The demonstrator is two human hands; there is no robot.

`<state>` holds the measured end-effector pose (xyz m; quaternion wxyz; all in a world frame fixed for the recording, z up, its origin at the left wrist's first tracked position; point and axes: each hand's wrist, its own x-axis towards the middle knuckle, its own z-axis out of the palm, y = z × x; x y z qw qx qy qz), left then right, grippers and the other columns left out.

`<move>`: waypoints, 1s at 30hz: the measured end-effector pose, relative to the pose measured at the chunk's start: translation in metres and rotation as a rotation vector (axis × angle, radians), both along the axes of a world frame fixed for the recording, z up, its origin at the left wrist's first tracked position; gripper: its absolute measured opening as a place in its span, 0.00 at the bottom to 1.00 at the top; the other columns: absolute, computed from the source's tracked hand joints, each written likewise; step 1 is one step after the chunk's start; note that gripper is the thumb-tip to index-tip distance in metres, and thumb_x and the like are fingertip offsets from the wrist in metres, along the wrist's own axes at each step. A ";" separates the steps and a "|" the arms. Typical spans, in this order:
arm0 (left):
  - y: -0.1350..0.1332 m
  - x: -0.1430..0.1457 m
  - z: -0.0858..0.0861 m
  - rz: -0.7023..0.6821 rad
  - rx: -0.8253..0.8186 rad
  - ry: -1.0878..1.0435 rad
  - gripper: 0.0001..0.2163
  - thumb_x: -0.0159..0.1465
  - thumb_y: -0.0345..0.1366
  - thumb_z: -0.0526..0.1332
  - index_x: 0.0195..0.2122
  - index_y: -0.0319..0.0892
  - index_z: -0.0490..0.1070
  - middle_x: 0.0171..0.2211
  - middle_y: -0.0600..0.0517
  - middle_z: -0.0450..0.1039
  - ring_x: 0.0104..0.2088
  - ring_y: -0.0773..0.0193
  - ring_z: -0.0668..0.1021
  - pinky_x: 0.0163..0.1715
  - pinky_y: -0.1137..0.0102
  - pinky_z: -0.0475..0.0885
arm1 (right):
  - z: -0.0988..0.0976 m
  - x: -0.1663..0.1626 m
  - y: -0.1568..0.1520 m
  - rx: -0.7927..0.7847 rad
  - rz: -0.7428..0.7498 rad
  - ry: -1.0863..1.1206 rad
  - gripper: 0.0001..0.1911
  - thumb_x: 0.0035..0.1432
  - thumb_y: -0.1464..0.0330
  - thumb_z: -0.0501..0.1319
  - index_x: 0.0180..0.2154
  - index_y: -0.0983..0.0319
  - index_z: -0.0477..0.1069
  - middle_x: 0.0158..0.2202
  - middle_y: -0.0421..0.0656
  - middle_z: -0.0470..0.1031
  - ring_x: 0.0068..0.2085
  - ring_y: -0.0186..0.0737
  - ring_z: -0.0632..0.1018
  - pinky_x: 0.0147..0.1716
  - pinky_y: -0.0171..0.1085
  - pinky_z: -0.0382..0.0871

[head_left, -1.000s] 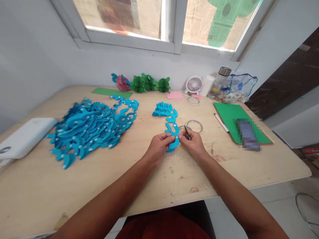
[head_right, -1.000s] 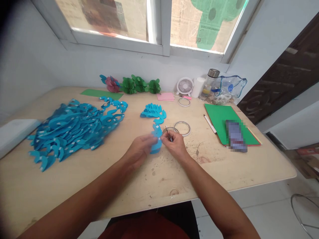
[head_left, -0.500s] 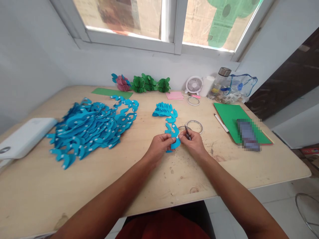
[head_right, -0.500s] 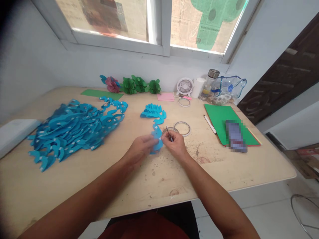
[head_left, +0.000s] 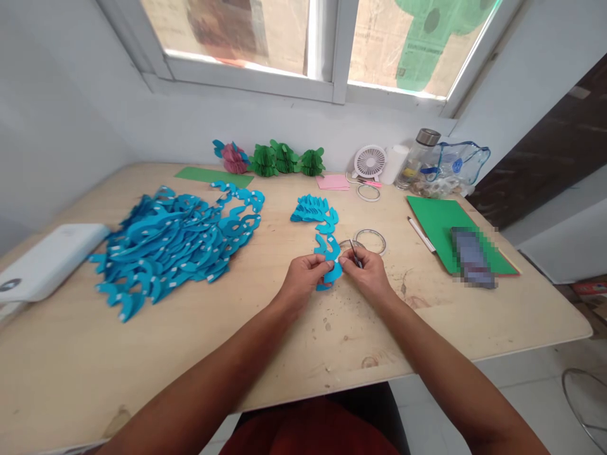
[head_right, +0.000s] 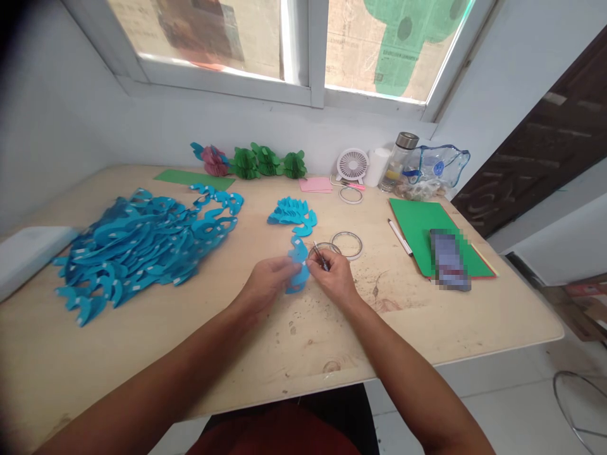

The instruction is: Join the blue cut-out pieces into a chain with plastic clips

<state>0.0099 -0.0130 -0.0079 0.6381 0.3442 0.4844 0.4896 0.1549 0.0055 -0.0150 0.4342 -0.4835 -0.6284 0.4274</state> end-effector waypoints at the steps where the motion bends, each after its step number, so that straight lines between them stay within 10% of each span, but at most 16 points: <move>1: 0.000 0.000 0.001 0.007 -0.001 0.000 0.09 0.43 0.37 0.68 0.20 0.37 0.71 0.19 0.54 0.68 0.20 0.70 0.68 0.19 0.75 0.66 | 0.000 0.000 0.000 0.004 0.003 -0.004 0.09 0.50 0.63 0.59 0.24 0.62 0.67 0.21 0.37 0.63 0.24 0.32 0.63 0.23 0.32 0.57; 30: -0.001 0.001 0.005 0.065 0.004 0.001 0.11 0.41 0.39 0.69 0.20 0.37 0.72 0.19 0.53 0.69 0.21 0.67 0.69 0.20 0.71 0.68 | 0.008 -0.002 -0.008 0.160 -0.014 -0.184 0.11 0.55 0.63 0.56 0.26 0.62 0.69 0.21 0.38 0.62 0.23 0.33 0.61 0.23 0.33 0.54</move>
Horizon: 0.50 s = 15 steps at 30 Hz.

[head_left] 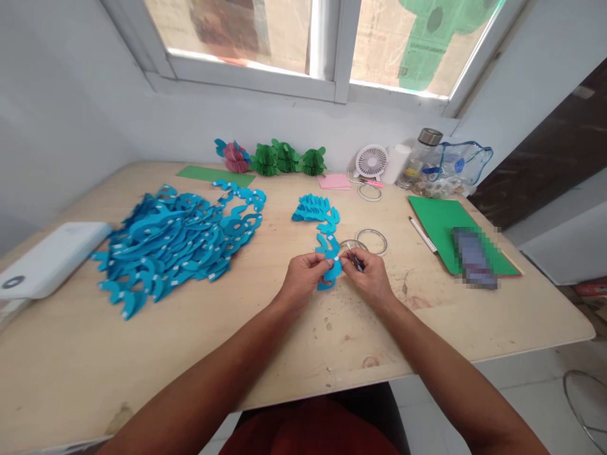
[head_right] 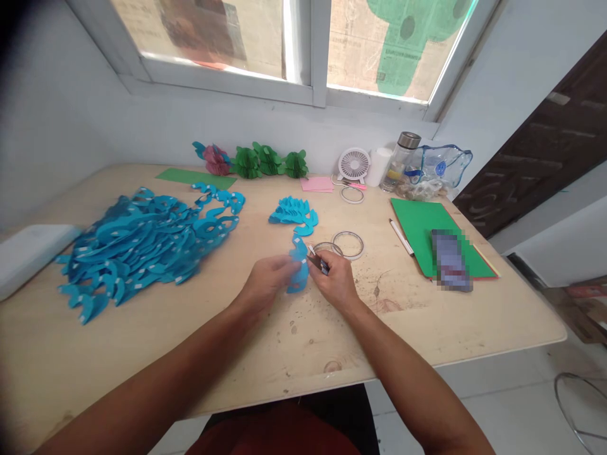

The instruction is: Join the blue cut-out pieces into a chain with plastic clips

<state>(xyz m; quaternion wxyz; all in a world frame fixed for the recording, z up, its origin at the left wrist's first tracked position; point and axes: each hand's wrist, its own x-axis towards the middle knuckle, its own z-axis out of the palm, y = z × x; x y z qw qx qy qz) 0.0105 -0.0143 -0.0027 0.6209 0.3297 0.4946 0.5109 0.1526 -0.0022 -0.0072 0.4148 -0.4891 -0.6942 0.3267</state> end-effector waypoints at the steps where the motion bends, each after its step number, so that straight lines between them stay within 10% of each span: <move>1: 0.000 0.000 0.000 0.005 -0.002 0.004 0.11 0.41 0.39 0.69 0.20 0.37 0.72 0.19 0.53 0.69 0.21 0.67 0.70 0.21 0.71 0.68 | 0.000 0.000 0.000 0.002 -0.003 -0.002 0.11 0.55 0.63 0.56 0.26 0.62 0.69 0.21 0.38 0.61 0.23 0.32 0.61 0.23 0.33 0.54; 15: 0.000 0.000 0.000 0.006 0.010 0.023 0.10 0.42 0.38 0.69 0.20 0.37 0.72 0.18 0.53 0.68 0.20 0.68 0.69 0.19 0.72 0.67 | -0.001 0.001 0.001 0.082 0.010 -0.051 0.09 0.54 0.65 0.56 0.26 0.62 0.69 0.21 0.38 0.62 0.23 0.33 0.63 0.24 0.33 0.55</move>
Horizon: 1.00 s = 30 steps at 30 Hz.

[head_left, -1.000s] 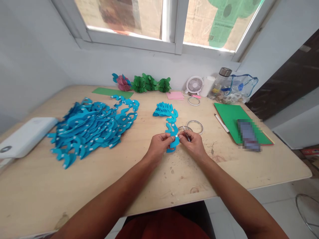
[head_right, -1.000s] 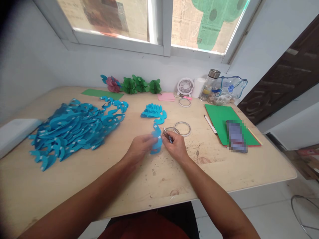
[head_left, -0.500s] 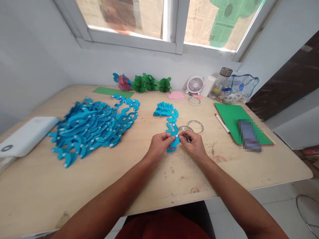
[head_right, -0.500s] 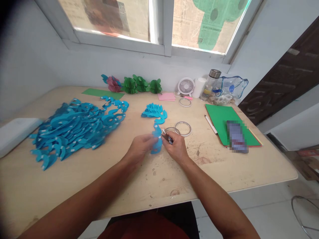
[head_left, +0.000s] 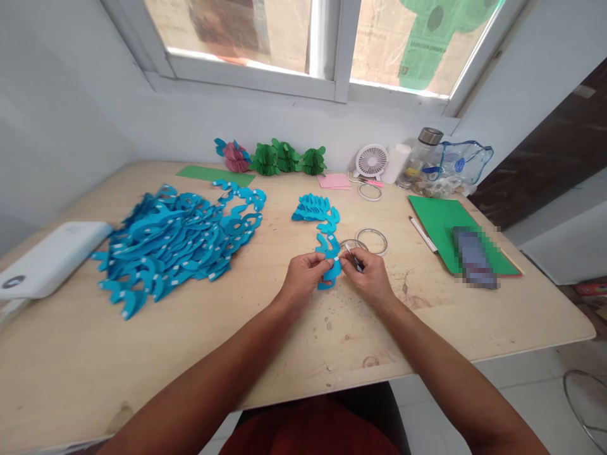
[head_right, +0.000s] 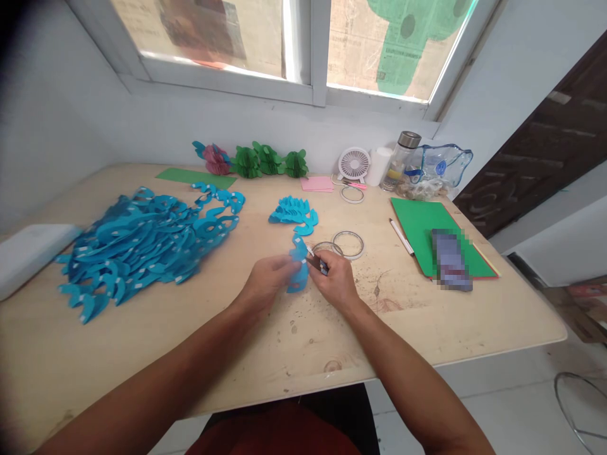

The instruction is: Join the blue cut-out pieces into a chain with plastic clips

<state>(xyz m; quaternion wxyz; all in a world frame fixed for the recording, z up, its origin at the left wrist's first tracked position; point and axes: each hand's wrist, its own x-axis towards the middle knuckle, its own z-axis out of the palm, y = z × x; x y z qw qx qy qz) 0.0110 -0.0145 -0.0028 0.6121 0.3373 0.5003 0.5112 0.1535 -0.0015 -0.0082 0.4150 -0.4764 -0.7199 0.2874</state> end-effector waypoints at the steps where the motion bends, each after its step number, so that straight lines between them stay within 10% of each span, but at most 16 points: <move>1: 0.000 0.000 0.000 0.001 0.001 0.003 0.10 0.42 0.38 0.68 0.20 0.37 0.72 0.18 0.53 0.68 0.20 0.68 0.69 0.19 0.72 0.67 | 0.000 0.000 0.000 0.014 0.001 -0.014 0.09 0.54 0.65 0.56 0.26 0.62 0.69 0.21 0.38 0.63 0.23 0.33 0.63 0.24 0.33 0.56; 30: -0.001 0.000 0.001 -0.019 0.004 -0.009 0.09 0.43 0.37 0.67 0.21 0.36 0.72 0.18 0.54 0.67 0.19 0.70 0.68 0.19 0.74 0.66 | -0.003 0.002 0.001 0.152 0.038 -0.106 0.04 0.52 0.71 0.57 0.29 0.62 0.70 0.24 0.40 0.68 0.26 0.34 0.69 0.26 0.32 0.60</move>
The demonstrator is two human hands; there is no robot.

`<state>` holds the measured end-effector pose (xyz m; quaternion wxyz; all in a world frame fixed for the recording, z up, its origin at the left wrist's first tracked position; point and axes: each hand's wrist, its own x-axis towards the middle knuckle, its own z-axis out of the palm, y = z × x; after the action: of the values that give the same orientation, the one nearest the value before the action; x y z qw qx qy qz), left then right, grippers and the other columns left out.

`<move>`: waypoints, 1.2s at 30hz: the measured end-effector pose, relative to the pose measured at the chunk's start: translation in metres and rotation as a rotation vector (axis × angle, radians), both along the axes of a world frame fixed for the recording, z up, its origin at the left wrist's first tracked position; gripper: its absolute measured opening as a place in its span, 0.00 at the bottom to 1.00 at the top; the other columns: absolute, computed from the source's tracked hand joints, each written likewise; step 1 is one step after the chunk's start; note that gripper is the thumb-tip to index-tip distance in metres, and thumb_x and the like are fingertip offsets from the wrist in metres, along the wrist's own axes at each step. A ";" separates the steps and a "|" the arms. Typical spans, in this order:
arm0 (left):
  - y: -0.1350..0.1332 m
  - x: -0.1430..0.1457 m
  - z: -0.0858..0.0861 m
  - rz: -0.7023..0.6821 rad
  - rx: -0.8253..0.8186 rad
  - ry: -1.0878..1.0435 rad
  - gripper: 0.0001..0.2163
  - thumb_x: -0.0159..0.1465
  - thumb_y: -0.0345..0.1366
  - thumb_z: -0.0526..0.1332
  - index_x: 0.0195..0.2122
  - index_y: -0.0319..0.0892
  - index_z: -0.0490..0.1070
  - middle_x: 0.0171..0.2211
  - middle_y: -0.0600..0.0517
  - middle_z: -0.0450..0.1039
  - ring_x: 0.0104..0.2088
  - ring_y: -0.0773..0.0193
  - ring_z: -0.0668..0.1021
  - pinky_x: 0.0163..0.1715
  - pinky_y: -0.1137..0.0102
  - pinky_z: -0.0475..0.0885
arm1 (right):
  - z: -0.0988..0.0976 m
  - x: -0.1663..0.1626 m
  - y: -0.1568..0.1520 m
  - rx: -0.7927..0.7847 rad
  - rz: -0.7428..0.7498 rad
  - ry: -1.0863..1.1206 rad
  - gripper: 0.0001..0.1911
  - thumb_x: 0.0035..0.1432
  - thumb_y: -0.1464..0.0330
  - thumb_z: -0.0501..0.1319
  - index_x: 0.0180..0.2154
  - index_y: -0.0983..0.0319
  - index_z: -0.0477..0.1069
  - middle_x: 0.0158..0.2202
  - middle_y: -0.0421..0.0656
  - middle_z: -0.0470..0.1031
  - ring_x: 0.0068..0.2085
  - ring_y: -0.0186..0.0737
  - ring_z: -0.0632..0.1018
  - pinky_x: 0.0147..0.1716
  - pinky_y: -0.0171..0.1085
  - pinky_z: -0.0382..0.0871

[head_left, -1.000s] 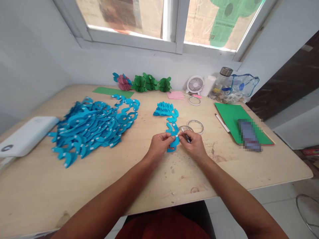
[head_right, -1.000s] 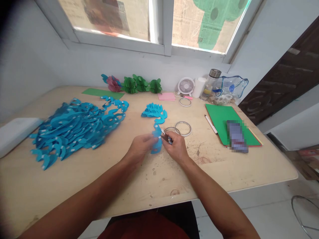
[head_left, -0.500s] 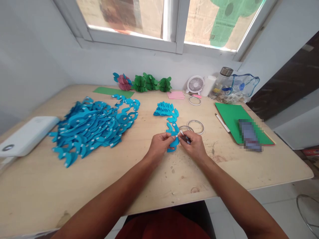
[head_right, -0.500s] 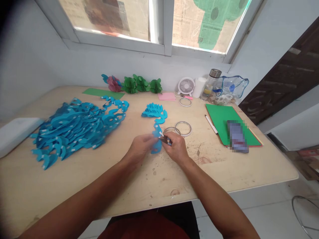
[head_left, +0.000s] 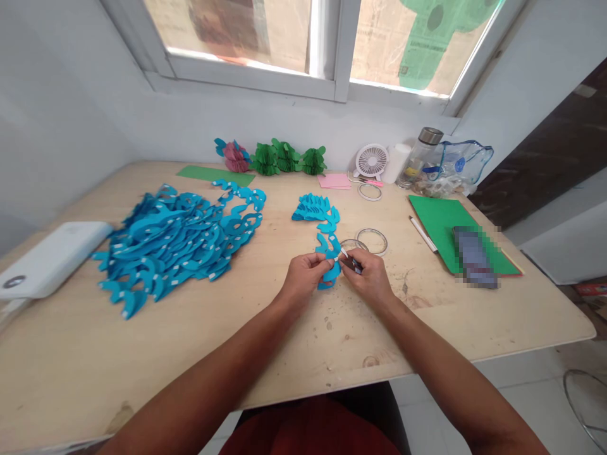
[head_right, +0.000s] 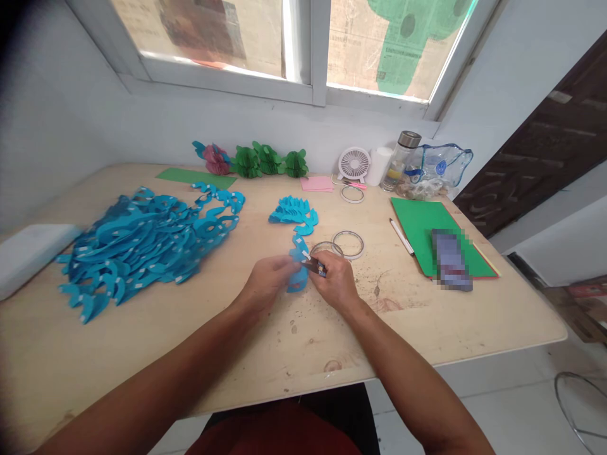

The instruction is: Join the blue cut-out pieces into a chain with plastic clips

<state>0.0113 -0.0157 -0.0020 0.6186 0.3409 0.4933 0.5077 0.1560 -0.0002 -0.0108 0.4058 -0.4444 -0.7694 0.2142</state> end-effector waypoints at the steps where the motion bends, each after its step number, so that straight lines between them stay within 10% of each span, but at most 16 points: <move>1: 0.000 0.000 0.000 0.000 0.003 -0.003 0.09 0.43 0.36 0.67 0.21 0.36 0.73 0.17 0.54 0.67 0.19 0.71 0.68 0.19 0.74 0.66 | 0.000 0.000 0.000 0.003 0.000 -0.003 0.04 0.52 0.71 0.57 0.29 0.62 0.70 0.24 0.40 0.69 0.26 0.34 0.69 0.26 0.32 0.60; 36: 0.005 -0.002 -0.009 -0.046 -0.038 -0.028 0.09 0.43 0.36 0.67 0.22 0.36 0.73 0.19 0.54 0.68 0.20 0.70 0.69 0.21 0.72 0.68 | -0.004 0.002 0.001 0.025 0.007 -0.053 0.05 0.51 0.72 0.57 0.31 0.62 0.71 0.26 0.41 0.71 0.28 0.36 0.70 0.28 0.33 0.61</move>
<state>0.0093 -0.0111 -0.0109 0.6432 0.3333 0.4863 0.4885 0.1575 0.0006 -0.0145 0.3900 -0.4422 -0.7840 0.1942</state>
